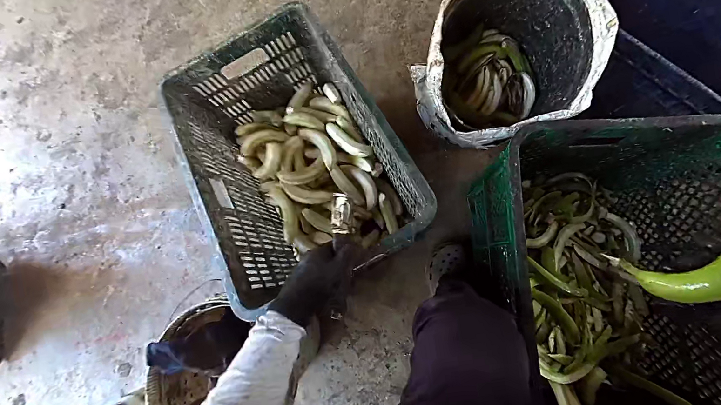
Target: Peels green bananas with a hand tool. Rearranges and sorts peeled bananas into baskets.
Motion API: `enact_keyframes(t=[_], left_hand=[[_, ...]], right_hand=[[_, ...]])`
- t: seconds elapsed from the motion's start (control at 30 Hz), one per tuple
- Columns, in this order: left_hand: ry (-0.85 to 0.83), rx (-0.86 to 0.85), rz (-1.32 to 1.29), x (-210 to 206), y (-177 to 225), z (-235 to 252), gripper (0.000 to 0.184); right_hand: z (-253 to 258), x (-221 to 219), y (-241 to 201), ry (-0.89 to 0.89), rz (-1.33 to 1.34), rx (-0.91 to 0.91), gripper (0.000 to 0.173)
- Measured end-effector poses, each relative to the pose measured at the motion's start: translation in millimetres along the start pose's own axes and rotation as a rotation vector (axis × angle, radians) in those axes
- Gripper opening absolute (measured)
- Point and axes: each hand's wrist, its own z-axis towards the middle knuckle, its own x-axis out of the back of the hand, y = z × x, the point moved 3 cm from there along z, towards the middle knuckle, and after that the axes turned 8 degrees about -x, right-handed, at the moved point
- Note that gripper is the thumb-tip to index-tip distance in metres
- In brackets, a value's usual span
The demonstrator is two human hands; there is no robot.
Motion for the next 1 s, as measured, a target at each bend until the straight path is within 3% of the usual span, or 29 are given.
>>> enact_keyframes(t=[0.1,0.2,0.27,0.33,0.4,0.47,0.53,0.63,0.7,0.8,0.9,0.93,0.97,1.0], left_hand=[[0.063,0.045,-0.11,35,6,-8,0.052],[0.263,0.057,-0.154,40,-6,-14,0.05],[0.187,0.077,-0.111,12,-23,-4,0.057],[0.118,0.046,-0.15,1,-26,7,0.057],[0.131,-0.066,-0.277,7,-10,5,0.051],[0.209,-0.295,-0.38,26,22,4,0.048],[0.194,-0.576,-0.349,37,78,-2,0.049],[0.095,-0.989,-0.335,6,171,4,0.043],[0.093,-1.088,-0.2,-34,220,4,0.035],[-0.059,-1.065,0.036,-66,253,14,0.044],[-0.063,-1.214,0.012,-36,239,29,0.04],[-0.097,-1.182,-0.138,-16,221,43,0.04],[-0.055,-1.042,-0.246,5,197,64,0.041],[0.073,-0.881,-0.221,27,170,85,0.039]], right_hand=[[-4,-1,-17,-0.016,-0.118,0.019,0.042],[-11,1,-19,0.045,-0.077,0.061,0.038],[2,10,-5,0.01,-0.035,0.093,0.046],[8,3,6,0.027,0.073,0.044,0.03],[1,-13,7,0.037,0.128,0.059,0.026],[-1,-27,1,-0.116,0.171,0.186,0.031],[2,-58,-17,-0.335,0.266,0.296,0.042],[6,-117,-51,-0.748,0.256,0.387,0.05],[-1,-156,-72,-0.938,0.113,0.439,0.047],[-6,-177,-77,-0.938,-0.068,0.562,0.034],[7,-181,-68,-1.099,0.116,0.303,0.052],[10,-180,-67,-1.118,0.161,0.234,0.062],[11,-176,-66,-1.09,0.192,0.207,0.068],[12,-167,-63,-1.046,0.22,0.195,0.071]])
